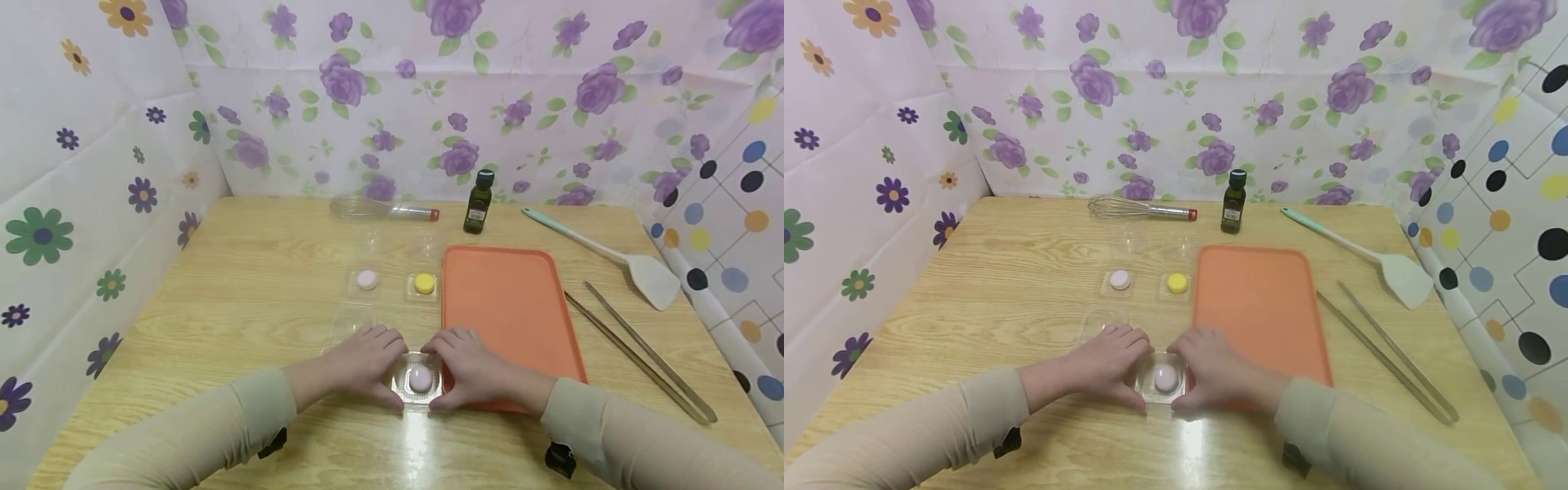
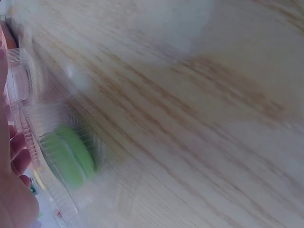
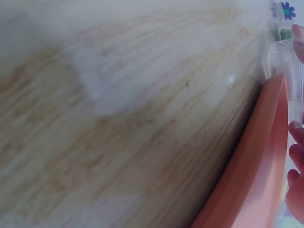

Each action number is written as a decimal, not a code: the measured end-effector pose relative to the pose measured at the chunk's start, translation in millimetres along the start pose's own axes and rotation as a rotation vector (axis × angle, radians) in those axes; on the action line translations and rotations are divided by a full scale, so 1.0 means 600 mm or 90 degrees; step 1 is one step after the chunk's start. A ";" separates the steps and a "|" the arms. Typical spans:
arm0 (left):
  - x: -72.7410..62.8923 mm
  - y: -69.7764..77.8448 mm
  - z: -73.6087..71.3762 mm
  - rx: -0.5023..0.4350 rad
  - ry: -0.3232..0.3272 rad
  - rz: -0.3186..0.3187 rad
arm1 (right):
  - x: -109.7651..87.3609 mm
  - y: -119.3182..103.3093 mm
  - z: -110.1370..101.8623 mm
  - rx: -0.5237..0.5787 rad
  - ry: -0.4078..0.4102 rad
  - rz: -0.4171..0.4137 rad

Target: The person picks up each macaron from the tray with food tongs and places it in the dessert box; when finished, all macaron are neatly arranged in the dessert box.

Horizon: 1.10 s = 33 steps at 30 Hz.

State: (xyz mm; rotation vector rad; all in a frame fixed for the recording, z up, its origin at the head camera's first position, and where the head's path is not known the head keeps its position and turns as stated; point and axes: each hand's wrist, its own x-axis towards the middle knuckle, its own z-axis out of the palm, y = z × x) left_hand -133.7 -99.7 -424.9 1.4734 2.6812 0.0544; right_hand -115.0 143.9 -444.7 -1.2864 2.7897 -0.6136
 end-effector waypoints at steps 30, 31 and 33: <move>-0.071 -0.133 -0.014 -0.152 0.064 -0.197 | 0.142 -0.010 -0.009 0.189 -0.082 0.157; -0.075 -0.137 -0.013 -0.154 0.064 -0.201 | 0.147 -0.011 -0.008 0.196 -0.082 0.158; -0.081 -0.145 -0.013 -0.155 0.064 -0.208 | 0.156 -0.013 -0.007 0.204 -0.080 0.159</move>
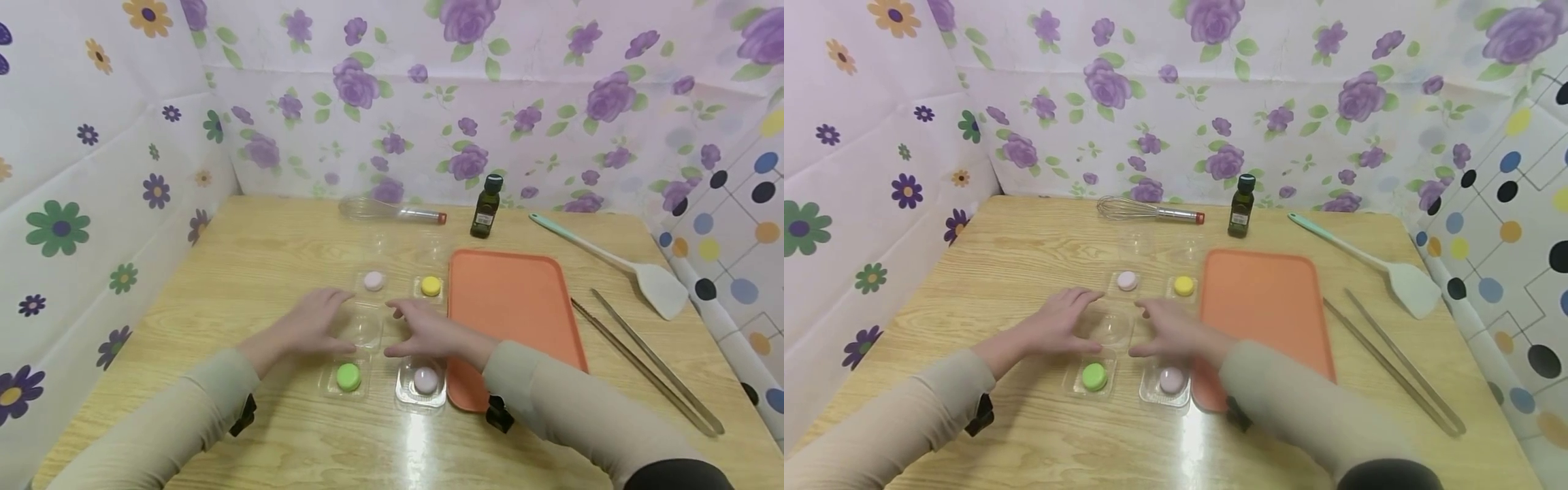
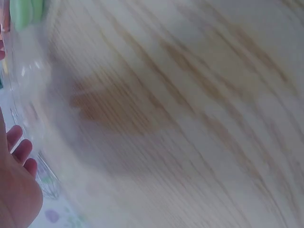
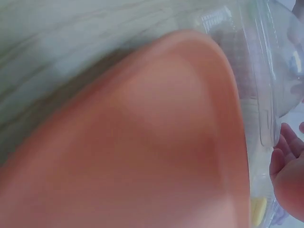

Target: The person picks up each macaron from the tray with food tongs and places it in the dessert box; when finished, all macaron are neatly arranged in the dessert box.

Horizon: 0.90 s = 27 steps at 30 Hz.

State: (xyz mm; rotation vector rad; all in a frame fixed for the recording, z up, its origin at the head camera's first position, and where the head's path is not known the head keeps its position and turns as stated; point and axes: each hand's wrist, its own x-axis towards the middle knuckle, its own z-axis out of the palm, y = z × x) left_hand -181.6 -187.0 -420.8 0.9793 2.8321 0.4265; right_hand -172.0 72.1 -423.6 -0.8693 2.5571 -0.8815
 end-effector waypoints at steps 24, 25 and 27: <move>0.001 -0.012 -0.004 -0.011 -0.050 0.005 | 0.048 0.002 0.015 0.001 -0.065 0.029; 0.002 -0.012 -0.004 -0.013 -0.049 0.004 | 0.049 0.003 0.015 0.006 -0.060 0.030; 0.003 -0.012 -0.004 -0.018 -0.046 0.003 | 0.049 0.003 0.014 0.013 -0.051 0.033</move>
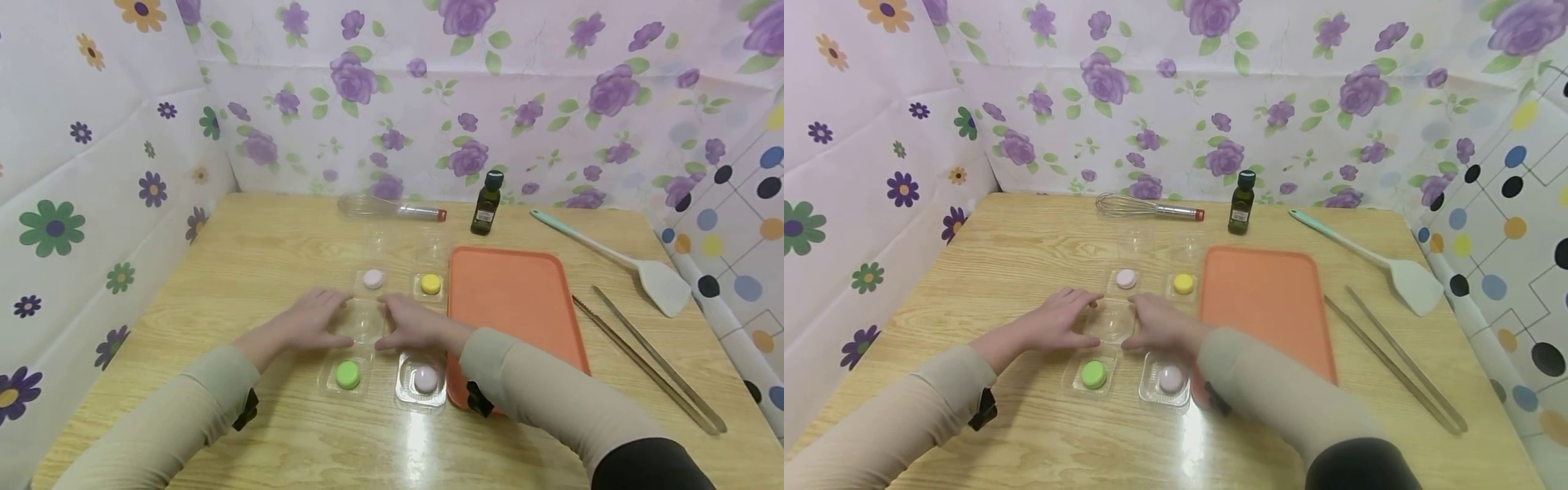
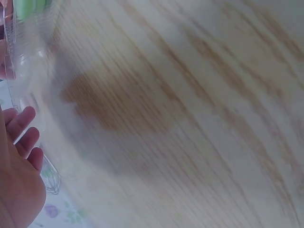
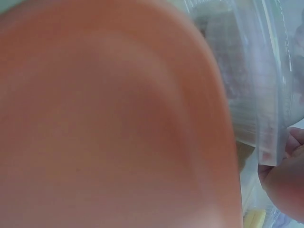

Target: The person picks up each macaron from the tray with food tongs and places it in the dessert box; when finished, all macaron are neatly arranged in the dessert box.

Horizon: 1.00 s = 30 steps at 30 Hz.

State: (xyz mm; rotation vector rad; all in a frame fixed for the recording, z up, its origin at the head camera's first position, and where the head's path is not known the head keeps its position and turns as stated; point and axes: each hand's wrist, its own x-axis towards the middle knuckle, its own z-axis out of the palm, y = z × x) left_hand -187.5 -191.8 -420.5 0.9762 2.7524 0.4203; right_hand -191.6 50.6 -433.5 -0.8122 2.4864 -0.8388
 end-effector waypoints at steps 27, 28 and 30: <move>0.014 0.030 -0.021 0.089 0.220 0.048 | -0.036 -0.007 -0.031 0.276 0.061 -0.034; 0.015 0.032 -0.022 0.092 0.226 0.048 | -0.037 -0.008 -0.032 0.293 0.058 -0.034; 0.015 0.036 -0.023 0.096 0.236 0.048 | -0.039 -0.009 -0.033 0.322 0.049 -0.035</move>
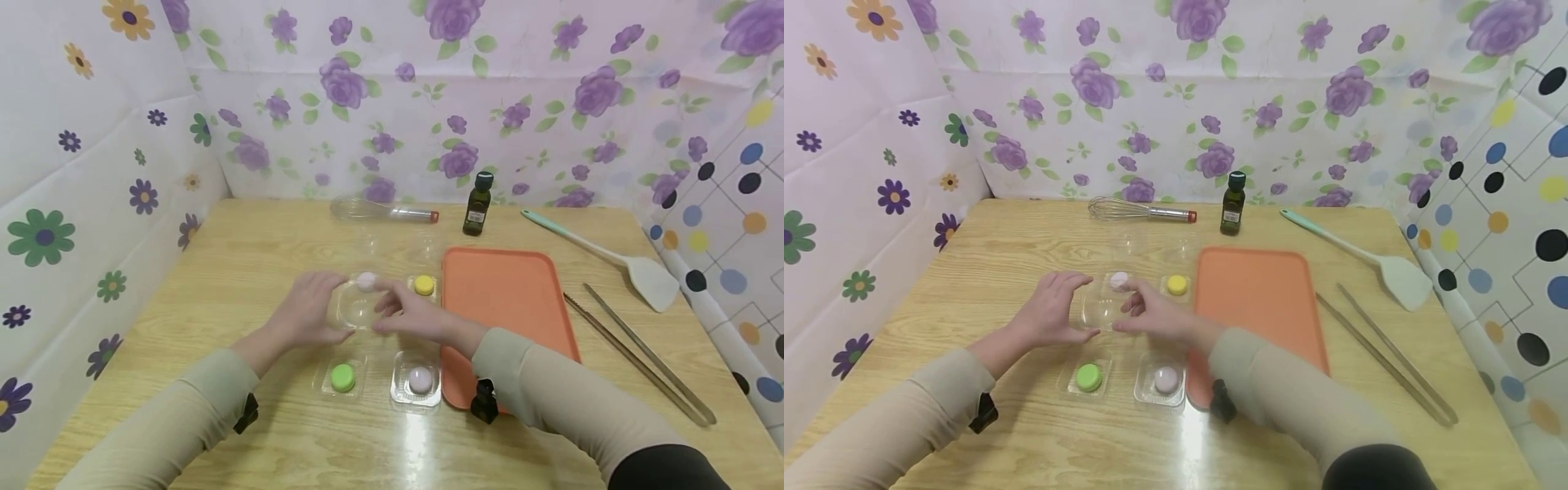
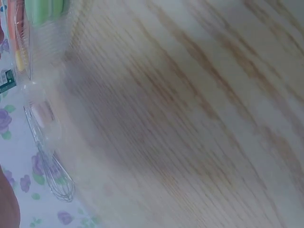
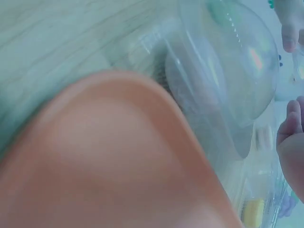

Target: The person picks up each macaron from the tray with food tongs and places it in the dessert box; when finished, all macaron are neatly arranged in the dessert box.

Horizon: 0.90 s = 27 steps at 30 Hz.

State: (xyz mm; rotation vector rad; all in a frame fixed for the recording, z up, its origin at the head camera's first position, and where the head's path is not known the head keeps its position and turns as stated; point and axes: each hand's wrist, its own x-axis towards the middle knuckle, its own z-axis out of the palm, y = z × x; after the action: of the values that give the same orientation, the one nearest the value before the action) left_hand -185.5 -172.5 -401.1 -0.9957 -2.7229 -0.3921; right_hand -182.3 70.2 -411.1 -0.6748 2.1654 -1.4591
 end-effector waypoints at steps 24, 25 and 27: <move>-0.008 -0.012 0.010 0.176 0.231 0.255 | 0.008 -0.012 0.010 0.289 -0.115 0.143; -0.009 -0.011 0.008 0.174 0.219 0.254 | 0.009 -0.011 0.010 0.282 -0.114 0.142; -0.013 -0.008 0.003 0.163 0.194 0.253 | 0.008 -0.006 0.010 0.265 -0.106 0.134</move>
State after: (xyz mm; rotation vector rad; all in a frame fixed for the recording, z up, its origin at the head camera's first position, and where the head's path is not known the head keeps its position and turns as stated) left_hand -183.4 -180.1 -406.1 -1.2484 -2.1728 -0.1076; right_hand -182.2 61.7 -410.1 -0.3911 1.6759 -1.6059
